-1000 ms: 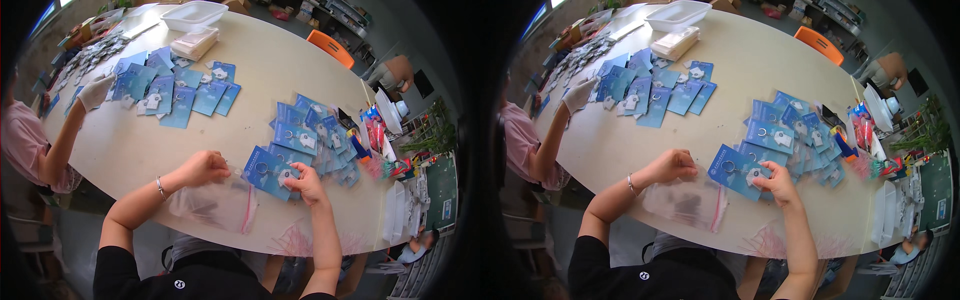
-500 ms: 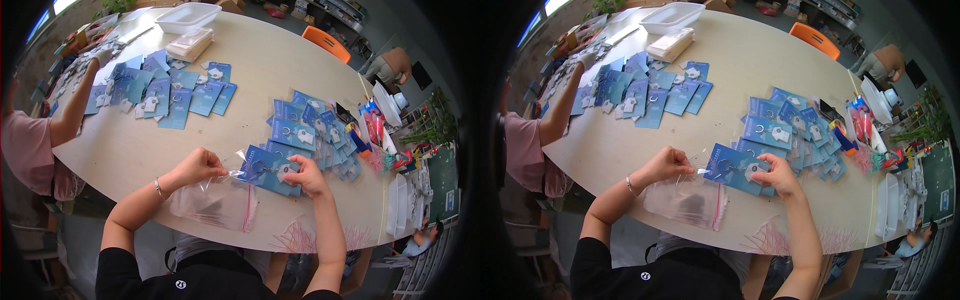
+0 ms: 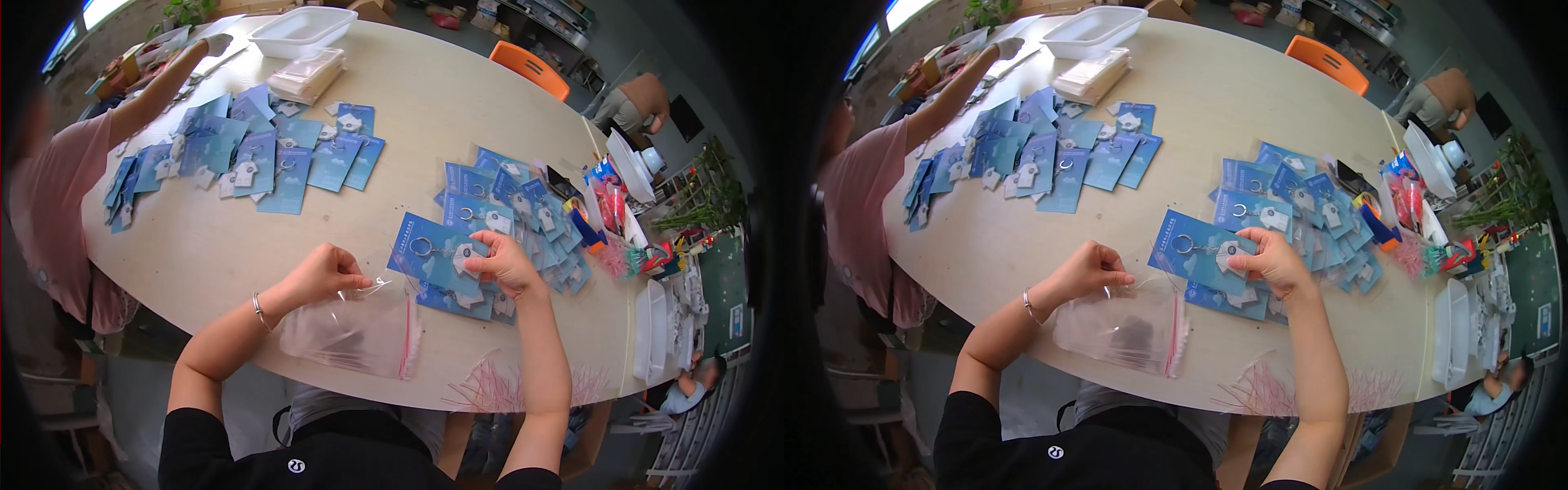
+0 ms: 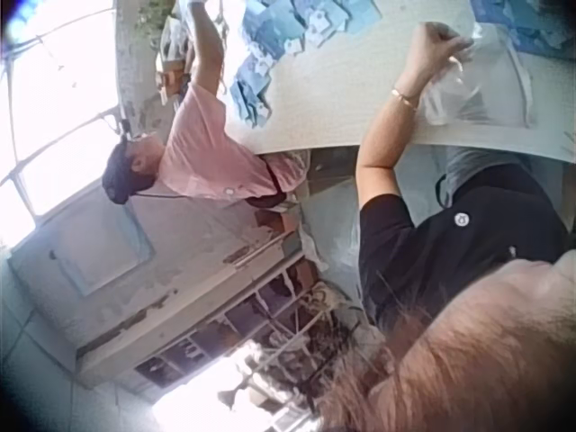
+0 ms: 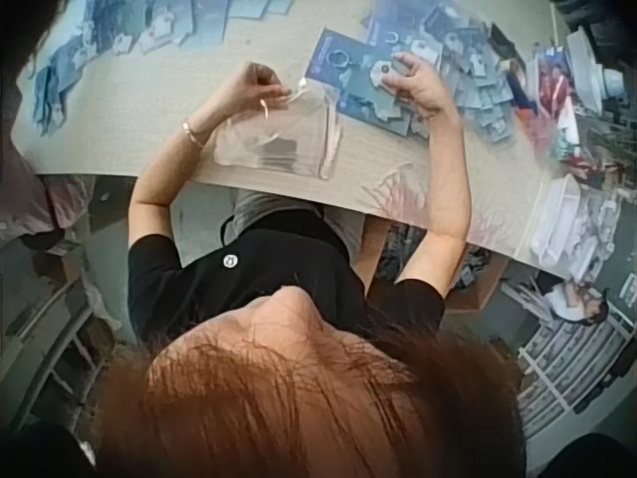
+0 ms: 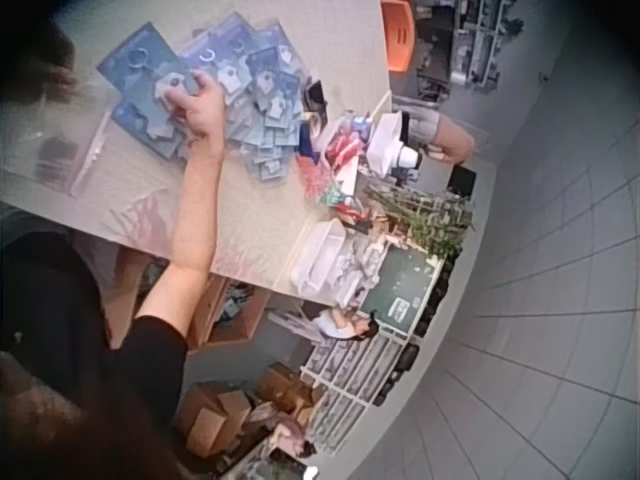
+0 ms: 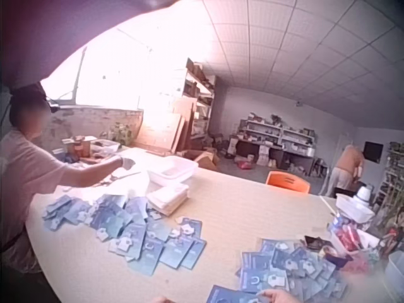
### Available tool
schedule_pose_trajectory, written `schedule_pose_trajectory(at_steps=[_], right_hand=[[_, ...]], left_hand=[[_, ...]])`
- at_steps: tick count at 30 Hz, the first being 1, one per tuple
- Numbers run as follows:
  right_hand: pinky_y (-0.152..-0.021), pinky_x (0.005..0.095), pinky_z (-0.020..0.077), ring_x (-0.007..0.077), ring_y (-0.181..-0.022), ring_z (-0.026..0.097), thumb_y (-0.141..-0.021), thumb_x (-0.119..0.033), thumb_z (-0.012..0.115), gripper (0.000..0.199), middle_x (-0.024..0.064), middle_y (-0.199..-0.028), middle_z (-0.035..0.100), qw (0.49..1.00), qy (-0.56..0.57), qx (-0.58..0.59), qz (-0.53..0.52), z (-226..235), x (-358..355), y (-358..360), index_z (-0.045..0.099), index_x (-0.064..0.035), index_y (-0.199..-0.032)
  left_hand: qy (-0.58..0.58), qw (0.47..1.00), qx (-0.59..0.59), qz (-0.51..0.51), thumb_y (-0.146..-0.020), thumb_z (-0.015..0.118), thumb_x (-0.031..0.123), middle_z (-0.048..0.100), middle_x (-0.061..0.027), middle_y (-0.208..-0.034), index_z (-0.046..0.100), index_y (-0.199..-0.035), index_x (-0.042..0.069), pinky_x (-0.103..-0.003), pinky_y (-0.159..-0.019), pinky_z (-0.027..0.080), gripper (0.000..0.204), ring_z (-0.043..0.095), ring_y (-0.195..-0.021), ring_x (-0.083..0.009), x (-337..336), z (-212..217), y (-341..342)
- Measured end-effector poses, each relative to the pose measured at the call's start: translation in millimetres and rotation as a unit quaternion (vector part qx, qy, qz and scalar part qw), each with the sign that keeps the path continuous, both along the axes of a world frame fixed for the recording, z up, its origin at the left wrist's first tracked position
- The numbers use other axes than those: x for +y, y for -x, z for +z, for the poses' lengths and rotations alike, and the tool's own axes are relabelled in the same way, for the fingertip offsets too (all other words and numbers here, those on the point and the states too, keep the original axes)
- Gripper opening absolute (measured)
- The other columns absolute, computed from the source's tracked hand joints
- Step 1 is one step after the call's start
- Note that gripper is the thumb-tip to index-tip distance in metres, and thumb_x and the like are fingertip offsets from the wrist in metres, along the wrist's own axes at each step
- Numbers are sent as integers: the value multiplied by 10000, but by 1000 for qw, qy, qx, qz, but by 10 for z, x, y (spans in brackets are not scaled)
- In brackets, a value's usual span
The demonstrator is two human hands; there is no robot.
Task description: The person repeatedly picks up blue keychain cards, places each into a clear plastic bag, and sets the bagged item aside. The process is repeated continuously with items from a large pile on the table.
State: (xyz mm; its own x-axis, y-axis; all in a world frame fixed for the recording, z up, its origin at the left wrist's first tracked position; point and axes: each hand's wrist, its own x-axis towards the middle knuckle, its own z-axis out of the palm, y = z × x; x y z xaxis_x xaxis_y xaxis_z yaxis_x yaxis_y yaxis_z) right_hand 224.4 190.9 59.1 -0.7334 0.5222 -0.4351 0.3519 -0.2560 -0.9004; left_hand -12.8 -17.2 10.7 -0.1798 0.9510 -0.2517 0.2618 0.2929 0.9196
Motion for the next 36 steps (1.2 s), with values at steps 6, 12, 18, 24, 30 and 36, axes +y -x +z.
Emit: schedule_pose_trajectory(at_steps=[6, 12, 18, 24, 30, 36], right_hand=[[-624, 266, 515, 105, -738, 638, -696, -30, 760, 432, 54, -877, 673, 999, -3, -28, 26, -111, 13, -4, 568, -13, -1082], [-566, 234, 450, 70, -647, 568, -666, -19, 755, 398, 22, -774, 639, 980, -126, -75, 132, 13, -28, 121, 598, -20, -1033], [-576, 235, 443, 81, -667, 568, -643, -39, 778, 410, 22, -769, 630, 967, -107, -65, 221, -7, 14, 384, 604, 11, -1010], [-629, 224, 461, 79, -706, 591, -653, -40, 766, 383, 26, -799, 645, 945, -137, -42, 294, -209, -238, 721, 602, 2, -996], [-605, 238, 439, 77, -700, 528, -745, -132, 719, 329, 23, -810, 580, 935, -162, 1, 314, -247, -586, 841, 588, -14, -1023], [-581, 229, 434, 68, -692, 526, -846, -205, 660, 284, -21, -742, 521, 965, -14, 11, 261, -332, -502, 540, 557, -34, -1047]], left_hand=[[13, 1000, 10, 10, -785, 743, 214, 594, -34, -588, 654, -690, -23, -249, -464, 399, 270, 498, -514, -71, 10, -17, 6], [-2, 1000, -18, 22, -785, 746, 212, 591, -27, -592, 648, -687, -20, -246, -476, 395, 270, 492, -525, -66, 12, -73, 10], [-16, 999, -50, -9, -806, 722, 145, 624, -32, -674, 644, -794, -14, -244, -522, 412, 177, 514, -585, -62, 32, -66, -22], [-95, 991, -94, -5, -826, 681, 66, 635, -18, -774, 615, -891, -6, -227, -619, 452, 117, 560, -684, -61, 112, -68, -54], [-103, 993, -54, -1, -840, 642, 24, 627, -6, -771, 606, -868, 3, -210, -644, 457, 50, 562, -708, -52, 138, -55, -120], [-112, 993, -33, -1, -812, 676, 74, 634, -46, -763, 628, -848, 9, -257, -621, 464, 89, 585, -692, -97, 133, 7, -131]])
